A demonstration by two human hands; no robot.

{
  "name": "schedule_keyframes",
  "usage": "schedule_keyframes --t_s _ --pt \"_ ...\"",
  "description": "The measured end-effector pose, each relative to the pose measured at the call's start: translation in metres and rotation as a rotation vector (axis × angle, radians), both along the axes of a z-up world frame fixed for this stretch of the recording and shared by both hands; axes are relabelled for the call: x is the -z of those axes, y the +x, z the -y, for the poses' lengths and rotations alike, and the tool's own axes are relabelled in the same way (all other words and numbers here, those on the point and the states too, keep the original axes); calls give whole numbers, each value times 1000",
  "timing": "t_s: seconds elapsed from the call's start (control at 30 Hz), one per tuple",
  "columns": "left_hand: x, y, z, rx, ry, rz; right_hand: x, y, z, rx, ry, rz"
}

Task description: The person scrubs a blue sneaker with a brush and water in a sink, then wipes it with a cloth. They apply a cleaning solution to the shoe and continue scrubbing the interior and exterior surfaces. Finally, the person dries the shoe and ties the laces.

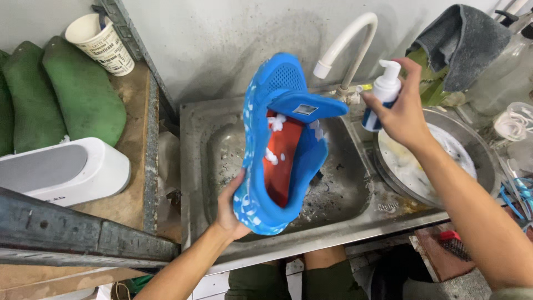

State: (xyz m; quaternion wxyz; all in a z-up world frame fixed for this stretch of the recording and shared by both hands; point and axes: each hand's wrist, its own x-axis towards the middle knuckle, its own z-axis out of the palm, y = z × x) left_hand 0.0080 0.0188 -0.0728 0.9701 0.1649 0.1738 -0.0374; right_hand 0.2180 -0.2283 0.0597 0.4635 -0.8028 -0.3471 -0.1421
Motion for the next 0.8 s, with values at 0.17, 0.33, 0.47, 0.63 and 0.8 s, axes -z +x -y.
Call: schedule_keyframes --t_s 0.17,0.33,0.47,0.63,0.8 --pt "-43 -11 5 -34 -26 83 5 31 -5 102 -127 -163" --pt "-24 -10 -1 -36 -9 172 -1 19 -9 6 -35 -133" --pt "-15 -8 -5 -86 66 158 -35 -45 -14 -71 216 73" --pt "-35 -5 1 -95 51 152 -42 -104 6 -219 -74 276" --pt "-40 -5 3 -97 64 135 -56 -152 -34 -334 -336 48"
